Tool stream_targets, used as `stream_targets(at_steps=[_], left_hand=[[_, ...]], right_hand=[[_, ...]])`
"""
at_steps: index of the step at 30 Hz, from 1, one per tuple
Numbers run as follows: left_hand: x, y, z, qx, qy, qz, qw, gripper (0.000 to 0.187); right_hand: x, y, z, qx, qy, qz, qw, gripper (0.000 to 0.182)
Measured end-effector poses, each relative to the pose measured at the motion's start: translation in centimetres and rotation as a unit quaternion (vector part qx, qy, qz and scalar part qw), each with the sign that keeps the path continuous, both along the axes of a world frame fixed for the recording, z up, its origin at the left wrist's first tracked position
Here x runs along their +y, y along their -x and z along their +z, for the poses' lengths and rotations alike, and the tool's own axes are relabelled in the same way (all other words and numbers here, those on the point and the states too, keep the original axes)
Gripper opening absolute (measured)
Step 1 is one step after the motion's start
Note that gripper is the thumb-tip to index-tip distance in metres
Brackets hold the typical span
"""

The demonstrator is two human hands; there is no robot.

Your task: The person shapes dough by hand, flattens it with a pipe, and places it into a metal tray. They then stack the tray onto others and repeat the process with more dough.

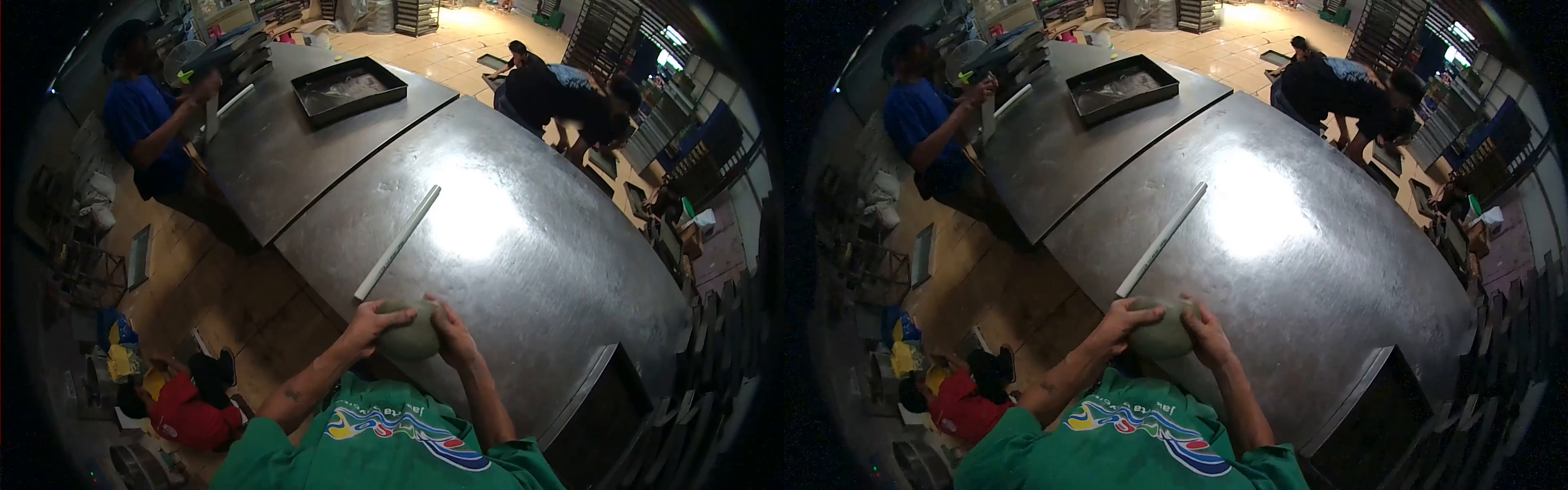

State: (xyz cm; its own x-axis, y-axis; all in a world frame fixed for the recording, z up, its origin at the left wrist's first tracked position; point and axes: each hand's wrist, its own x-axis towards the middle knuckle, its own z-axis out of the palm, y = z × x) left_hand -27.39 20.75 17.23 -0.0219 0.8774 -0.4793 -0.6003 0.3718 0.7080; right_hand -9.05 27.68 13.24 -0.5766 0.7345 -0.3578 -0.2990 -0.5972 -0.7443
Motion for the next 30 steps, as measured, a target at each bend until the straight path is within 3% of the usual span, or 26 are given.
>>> stream_targets(at_steps=[2, 4, 5, 6, 7, 8, 10, 12, 14, 17, 18, 20, 23, 25, 26, 27, 28, 29, 30], left_hand=[[1.4, 2.5, -0.2, 0.014, 0.006, -0.021, 1.000, 0.036], [2.7, 4.6, -0.7, 0.028, 0.017, -0.045, 0.998, 0.035], [3.6, 5.8, -0.9, -0.019, 0.011, -0.044, 0.999, 0.035], [4.9, 7.2, -0.9, -0.066, 0.004, -0.045, 0.997, 0.035], [6.2, 8.4, -0.7, -0.038, -0.025, -0.073, 0.996, 0.036], [7.4, 9.7, -0.3, -0.044, -0.024, -0.089, 0.995, 0.036], [9.9, 13.2, 0.6, -0.033, 0.018, -0.131, 0.991, 0.036], [12.2, 17.4, -3.4, -0.037, 0.029, -0.156, 0.987, 0.039], [13.1, 20.1, -6.2, -0.010, -0.004, -0.047, 0.999, 0.042], [13.1, 24.8, -7.5, 0.079, -0.001, 0.024, 0.997, 0.037], [12.8, 26.7, -8.0, 0.117, -0.013, 0.063, 0.991, 0.033], [11.2, 30.0, -7.8, 0.054, 0.036, 0.095, 0.993, 0.026], [8.5, 33.1, -8.8, 0.083, 0.065, 0.100, 0.989, 0.027], [7.8, 34.3, -9.0, 0.087, 0.080, 0.112, 0.987, 0.025], [7.7, 34.7, -8.7, 0.089, 0.077, 0.113, 0.987, 0.025], [7.7, 34.9, -8.3, 0.103, 0.072, 0.109, 0.986, 0.024], [7.6, 34.9, -7.9, 0.116, 0.067, 0.106, 0.985, 0.023], [7.8, 35.0, -7.4, 0.130, 0.058, 0.093, 0.985, 0.023], [8.4, 35.0, -7.0, 0.134, 0.053, 0.094, 0.985, 0.023]], right_hand=[[1.2, 0.0, 0.4, -0.051, 0.030, 0.041, 0.997, 0.055], [1.8, 0.4, 1.0, -0.095, -0.026, 0.073, 0.992, 0.052], [1.7, 1.7, 0.7, -0.094, -0.027, 0.063, 0.993, 0.052], [1.6, 3.3, 0.5, 0.047, 0.022, 0.017, 0.999, 0.050], [1.8, 4.9, 0.5, 0.186, 0.067, -0.031, 0.980, 0.047], [2.5, 6.4, 0.6, 0.181, 0.065, -0.047, 0.980, 0.047], [4.8, 9.3, 1.1, 0.065, 0.094, 0.044, 0.992, 0.044], [8.7, 12.2, 3.5, 0.002, 0.079, 0.040, 0.996, 0.043], [13.4, 15.3, 4.6, -0.132, 0.043, 0.018, 0.990, 0.036], [19.9, 19.9, 12.6, -0.212, -0.152, -0.054, 0.964, 0.032], [21.8, 21.1, 14.3, -0.224, -0.245, -0.082, 0.940, 0.032], [25.4, 23.6, 14.7, -0.200, -0.498, -0.194, 0.821, 0.034], [32.1, 28.3, 9.2, -0.374, -0.707, -0.325, 0.506, 0.040], [34.2, 29.8, 2.4, -0.493, -0.708, -0.235, 0.447, 0.042], [34.0, 29.8, -1.2, -0.559, -0.669, -0.111, 0.478, 0.045], [33.5, 29.1, -5.7, -0.565, -0.675, -0.026, 0.474, 0.042], [33.8, 28.1, -10.5, -0.605, -0.610, 0.158, 0.487, 0.052], [32.5, 28.2, -12.4, -0.663, -0.686, 0.091, 0.286, 0.048], [32.9, 29.1, -11.6, -0.663, -0.687, 0.084, 0.285, 0.048]])
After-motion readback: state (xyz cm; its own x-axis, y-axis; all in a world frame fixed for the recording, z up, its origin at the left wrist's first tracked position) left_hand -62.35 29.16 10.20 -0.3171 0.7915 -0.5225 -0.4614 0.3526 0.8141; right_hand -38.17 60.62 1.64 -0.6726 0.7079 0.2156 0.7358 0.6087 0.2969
